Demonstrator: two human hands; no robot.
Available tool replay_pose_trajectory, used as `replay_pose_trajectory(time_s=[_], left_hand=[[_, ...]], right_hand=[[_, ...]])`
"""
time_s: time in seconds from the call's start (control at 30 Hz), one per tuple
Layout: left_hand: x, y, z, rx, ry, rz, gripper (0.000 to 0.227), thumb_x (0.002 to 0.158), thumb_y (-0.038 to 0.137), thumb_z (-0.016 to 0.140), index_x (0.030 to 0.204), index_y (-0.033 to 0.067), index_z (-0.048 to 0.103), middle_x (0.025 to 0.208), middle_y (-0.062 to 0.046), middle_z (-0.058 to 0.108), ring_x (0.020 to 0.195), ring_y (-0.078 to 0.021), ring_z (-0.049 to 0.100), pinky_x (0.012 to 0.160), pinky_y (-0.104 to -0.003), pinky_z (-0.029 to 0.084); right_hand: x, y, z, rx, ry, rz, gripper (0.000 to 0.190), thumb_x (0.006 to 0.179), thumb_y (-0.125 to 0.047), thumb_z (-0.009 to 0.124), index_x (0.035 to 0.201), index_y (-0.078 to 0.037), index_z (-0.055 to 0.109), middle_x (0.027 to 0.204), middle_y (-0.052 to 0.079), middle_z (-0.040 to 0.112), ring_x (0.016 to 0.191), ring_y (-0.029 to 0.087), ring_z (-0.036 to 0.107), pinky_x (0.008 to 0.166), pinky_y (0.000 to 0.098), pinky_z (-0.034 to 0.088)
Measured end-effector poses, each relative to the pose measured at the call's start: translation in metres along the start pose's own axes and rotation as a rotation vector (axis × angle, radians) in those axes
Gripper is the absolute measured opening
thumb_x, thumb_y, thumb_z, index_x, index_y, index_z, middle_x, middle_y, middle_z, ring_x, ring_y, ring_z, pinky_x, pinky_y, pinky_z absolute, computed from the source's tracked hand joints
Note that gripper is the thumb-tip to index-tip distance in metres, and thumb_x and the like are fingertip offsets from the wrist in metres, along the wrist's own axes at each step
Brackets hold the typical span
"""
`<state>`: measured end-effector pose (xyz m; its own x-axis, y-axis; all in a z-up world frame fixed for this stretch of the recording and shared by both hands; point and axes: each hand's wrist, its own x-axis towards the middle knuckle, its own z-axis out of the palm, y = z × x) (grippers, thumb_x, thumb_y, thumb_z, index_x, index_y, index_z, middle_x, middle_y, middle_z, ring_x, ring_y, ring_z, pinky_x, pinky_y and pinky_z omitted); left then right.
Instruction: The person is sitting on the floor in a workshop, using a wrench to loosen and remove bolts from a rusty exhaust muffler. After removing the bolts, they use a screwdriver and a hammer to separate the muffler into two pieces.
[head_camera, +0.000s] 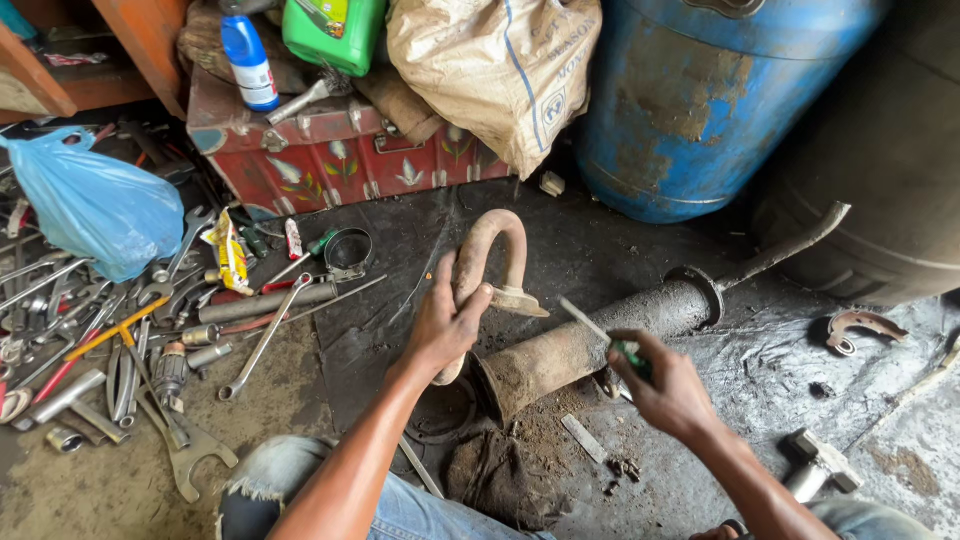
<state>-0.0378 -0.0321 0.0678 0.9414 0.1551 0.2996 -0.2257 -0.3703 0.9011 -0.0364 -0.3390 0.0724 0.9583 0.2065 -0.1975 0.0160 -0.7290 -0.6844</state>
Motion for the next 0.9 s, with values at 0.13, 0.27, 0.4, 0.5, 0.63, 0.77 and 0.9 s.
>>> replay_pose_trajectory(time_s=[0.13,0.27,0.4,0.5,0.63,0.77,0.9], left_hand=[[-0.001,0.007,-0.009,0.018,-0.027,-0.154,0.058,0.096,0.029,0.055,0.146,0.0033,0.039,0.072,-0.011,0.061,0.052,-0.0163,0.058,0.044,-0.038,0.049],[-0.003,0.012,-0.016,-0.012,0.038,-0.017,0.058,0.096,0.029,0.056,0.144,-0.0002,0.039,0.08,-0.006,0.064,0.057,-0.0133,0.064,0.048,-0.036,0.052],[-0.002,0.012,-0.022,0.005,0.021,-0.154,0.057,0.094,0.03,0.056,0.142,0.0018,0.042,0.072,-0.01,0.064,0.054,-0.0161,0.06,0.048,-0.039,0.048],[-0.004,0.007,-0.024,0.01,0.061,-0.159,0.056,0.095,0.03,0.058,0.14,0.0009,0.045,0.075,-0.012,0.065,0.057,-0.0168,0.06,0.05,-0.04,0.048],[-0.009,0.009,-0.017,-0.011,0.072,-0.034,0.054,0.093,0.032,0.059,0.135,-0.0009,0.049,0.077,-0.007,0.066,0.058,-0.0126,0.063,0.05,-0.034,0.052],[-0.018,0.013,-0.022,0.024,0.006,-0.038,0.045,0.091,0.034,0.062,0.119,-0.0004,0.058,0.067,-0.006,0.063,0.052,-0.0116,0.058,0.046,-0.033,0.049],[-0.022,0.012,-0.021,0.008,0.002,0.006,0.038,0.092,0.037,0.064,0.105,0.0021,0.062,0.057,-0.004,0.056,0.045,-0.0106,0.05,0.041,-0.033,0.041]], right_hand=[[0.014,0.006,0.003,0.275,0.309,-0.037,0.037,0.103,-0.035,0.048,0.134,-0.017,0.058,0.077,0.013,0.067,0.047,0.012,0.047,0.037,0.0293,0.039],[0.031,0.001,0.052,-0.187,0.31,-0.1,0.039,0.106,-0.017,0.034,0.135,-0.015,0.061,0.072,0.01,0.068,0.047,0.009,0.05,0.038,0.0279,0.044],[0.016,-0.027,0.042,-0.032,-0.05,-0.033,0.045,0.099,-0.035,0.049,0.141,-0.023,0.053,0.08,0.006,0.072,0.042,0.013,0.048,0.036,0.0294,0.046],[0.023,-0.04,0.021,0.349,0.301,-0.159,0.04,0.1,-0.027,0.051,0.136,-0.012,0.061,0.089,0.014,0.069,0.044,0.011,0.049,0.034,0.0292,0.044],[0.022,-0.04,0.051,0.112,0.063,-0.121,0.041,0.103,-0.028,0.055,0.142,-0.019,0.057,0.087,0.017,0.074,0.045,0.014,0.044,0.04,0.03,0.043],[0.028,-0.026,0.013,-0.026,0.033,-0.303,0.032,0.102,-0.023,0.053,0.128,-0.023,0.073,0.096,0.002,0.077,0.053,0.003,0.059,0.043,0.0256,0.049],[0.023,-0.034,-0.021,-0.313,-0.014,0.006,0.04,0.101,-0.048,0.06,0.138,-0.033,0.065,0.076,0.015,0.079,0.046,0.018,0.037,0.045,0.0327,0.034]])
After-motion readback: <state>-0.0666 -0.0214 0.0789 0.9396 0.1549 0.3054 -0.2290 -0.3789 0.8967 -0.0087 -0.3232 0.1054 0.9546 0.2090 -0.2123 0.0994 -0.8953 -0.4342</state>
